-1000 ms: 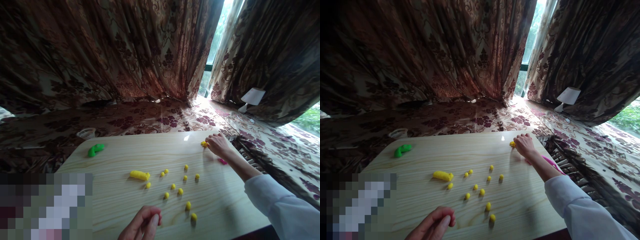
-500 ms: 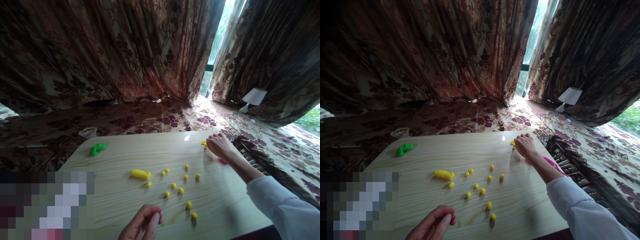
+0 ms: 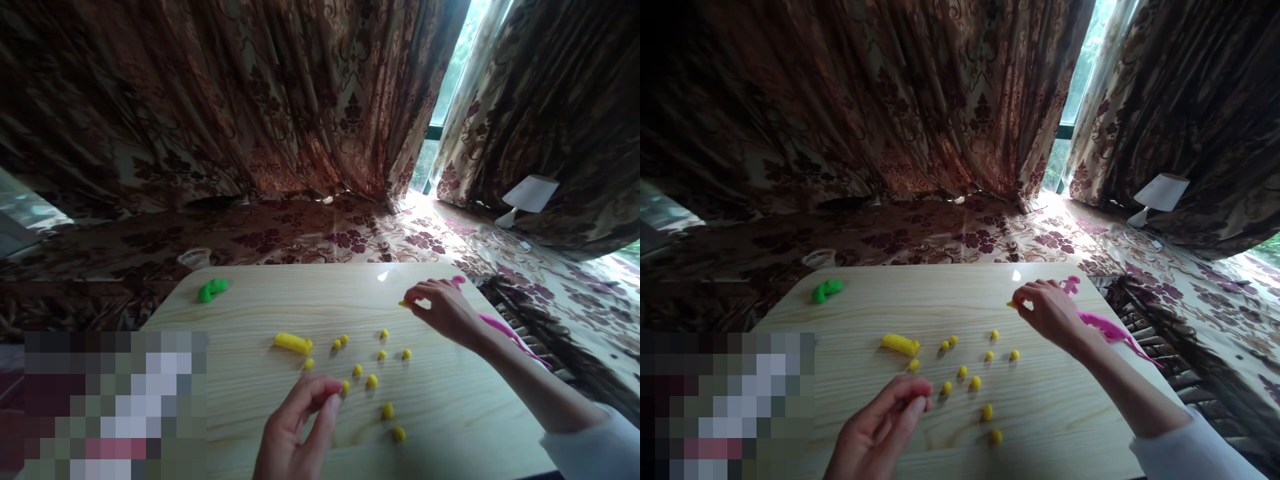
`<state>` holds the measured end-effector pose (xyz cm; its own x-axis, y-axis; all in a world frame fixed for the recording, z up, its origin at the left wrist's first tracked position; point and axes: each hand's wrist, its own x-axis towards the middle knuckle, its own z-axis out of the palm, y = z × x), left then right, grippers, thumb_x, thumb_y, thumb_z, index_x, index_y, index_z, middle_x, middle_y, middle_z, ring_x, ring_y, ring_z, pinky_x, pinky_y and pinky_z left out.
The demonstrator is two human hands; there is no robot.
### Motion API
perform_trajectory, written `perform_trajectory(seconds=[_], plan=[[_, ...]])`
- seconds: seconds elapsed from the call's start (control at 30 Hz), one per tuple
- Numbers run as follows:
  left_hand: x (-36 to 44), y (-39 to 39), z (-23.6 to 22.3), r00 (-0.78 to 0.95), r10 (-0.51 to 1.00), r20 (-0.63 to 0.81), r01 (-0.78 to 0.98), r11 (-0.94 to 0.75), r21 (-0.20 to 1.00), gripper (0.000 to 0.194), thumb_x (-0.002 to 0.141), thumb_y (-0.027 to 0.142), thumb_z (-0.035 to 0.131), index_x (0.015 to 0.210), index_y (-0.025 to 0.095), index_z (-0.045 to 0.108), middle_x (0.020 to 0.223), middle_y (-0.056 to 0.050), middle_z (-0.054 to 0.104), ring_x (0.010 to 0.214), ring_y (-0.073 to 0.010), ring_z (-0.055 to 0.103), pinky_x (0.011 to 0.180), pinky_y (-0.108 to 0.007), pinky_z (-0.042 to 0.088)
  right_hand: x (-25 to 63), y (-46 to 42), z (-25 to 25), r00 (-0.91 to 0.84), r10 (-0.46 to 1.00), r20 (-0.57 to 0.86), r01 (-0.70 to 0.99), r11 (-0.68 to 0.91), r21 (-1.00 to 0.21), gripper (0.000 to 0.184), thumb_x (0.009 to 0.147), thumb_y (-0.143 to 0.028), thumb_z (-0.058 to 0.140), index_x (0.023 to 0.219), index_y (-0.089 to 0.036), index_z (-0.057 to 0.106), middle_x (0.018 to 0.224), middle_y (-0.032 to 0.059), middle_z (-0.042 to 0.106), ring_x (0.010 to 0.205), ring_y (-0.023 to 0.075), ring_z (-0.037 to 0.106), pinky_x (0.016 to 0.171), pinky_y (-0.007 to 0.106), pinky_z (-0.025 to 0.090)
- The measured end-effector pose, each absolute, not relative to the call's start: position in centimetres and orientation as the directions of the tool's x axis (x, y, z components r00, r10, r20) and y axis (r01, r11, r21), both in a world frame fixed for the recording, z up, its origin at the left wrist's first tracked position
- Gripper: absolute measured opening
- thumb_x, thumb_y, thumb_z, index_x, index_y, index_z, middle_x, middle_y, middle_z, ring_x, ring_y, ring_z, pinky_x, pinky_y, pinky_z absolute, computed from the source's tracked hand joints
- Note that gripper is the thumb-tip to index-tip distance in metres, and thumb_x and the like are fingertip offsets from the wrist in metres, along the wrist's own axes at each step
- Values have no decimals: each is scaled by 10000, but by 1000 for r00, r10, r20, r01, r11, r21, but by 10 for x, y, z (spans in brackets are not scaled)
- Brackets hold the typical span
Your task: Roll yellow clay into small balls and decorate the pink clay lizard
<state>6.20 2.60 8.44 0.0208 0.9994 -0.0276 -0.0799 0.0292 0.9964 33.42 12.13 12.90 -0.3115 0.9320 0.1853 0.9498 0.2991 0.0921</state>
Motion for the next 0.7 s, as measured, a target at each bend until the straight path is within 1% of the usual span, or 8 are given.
perform_trajectory(seconds=[0.03,0.1,0.13,0.23,0.33,0.5,0.6,0.7], plan=[[65,30,89,51,998,-37,-87,42,995,130,733,278,649,827,195,681,850,-30,669,792,-162,630,747,-194,481,320,108,135,-348,918,190,937,349,27,127,880,-302,506,870,-253,623,840,-12,657,773,135,563,730,267,363],[73,35,96,140,987,-83,-122,101,987,164,764,275,625,891,185,677,879,-46,683,823,-169,632,774,-219,485,294,83,146,-391,885,254,844,455,-283,97,870,-277,525,854,-240,613,825,-7,647,760,131,561,735,267,381],[76,36,98,185,977,-106,-157,136,978,186,775,272,616,929,182,672,899,-52,688,830,-169,633,784,-231,487,283,72,150,-399,880,258,794,472,-383,81,865,-261,534,847,-237,609,823,-4,642,764,134,560,740,273,387],[84,35,100,275,951,-139,-269,215,939,244,778,247,623,1010,183,659,933,-55,694,832,-159,633,795,-245,494,259,50,156,-425,870,249,686,489,-539,66,848,-209,552,824,-234,608,800,0,630,759,140,549,719,282,397],[86,31,97,270,952,-142,-325,229,917,226,750,216,659,973,188,681,880,-38,706,789,-141,636,758,-221,502,249,43,154,-439,865,244,665,496,-559,60,846,-209,559,837,-236,611,791,1,619,761,146,534,703,291,394],[84,27,97,183,968,-174,-385,233,893,159,687,194,716,845,174,705,727,-14,705,693,-121,633,681,-195,506,242,37,147,-477,805,352,661,593,-460,98,861,-188,525,847,-226,614,809,21,606,746,154,513,681,309,379],[85,24,101,101,978,-180,-413,206,887,149,659,185,733,804,162,707,717,-17,709,653,-118,626,648,-192,505,240,31,142,-476,772,422,655,631,-415,89,850,-161,527,826,-206,601,829,37,605,739,159,504,680,319,383],[87,23,102,83,980,-182,-408,200,891,155,656,194,734,803,155,705,733,-26,713,644,-119,625,639,-197,501,241,28,139,-476,761,441,649,642,-408,108,832,-147,546,897,-214,600,856,40,610,743,160,509,676,323,394]])
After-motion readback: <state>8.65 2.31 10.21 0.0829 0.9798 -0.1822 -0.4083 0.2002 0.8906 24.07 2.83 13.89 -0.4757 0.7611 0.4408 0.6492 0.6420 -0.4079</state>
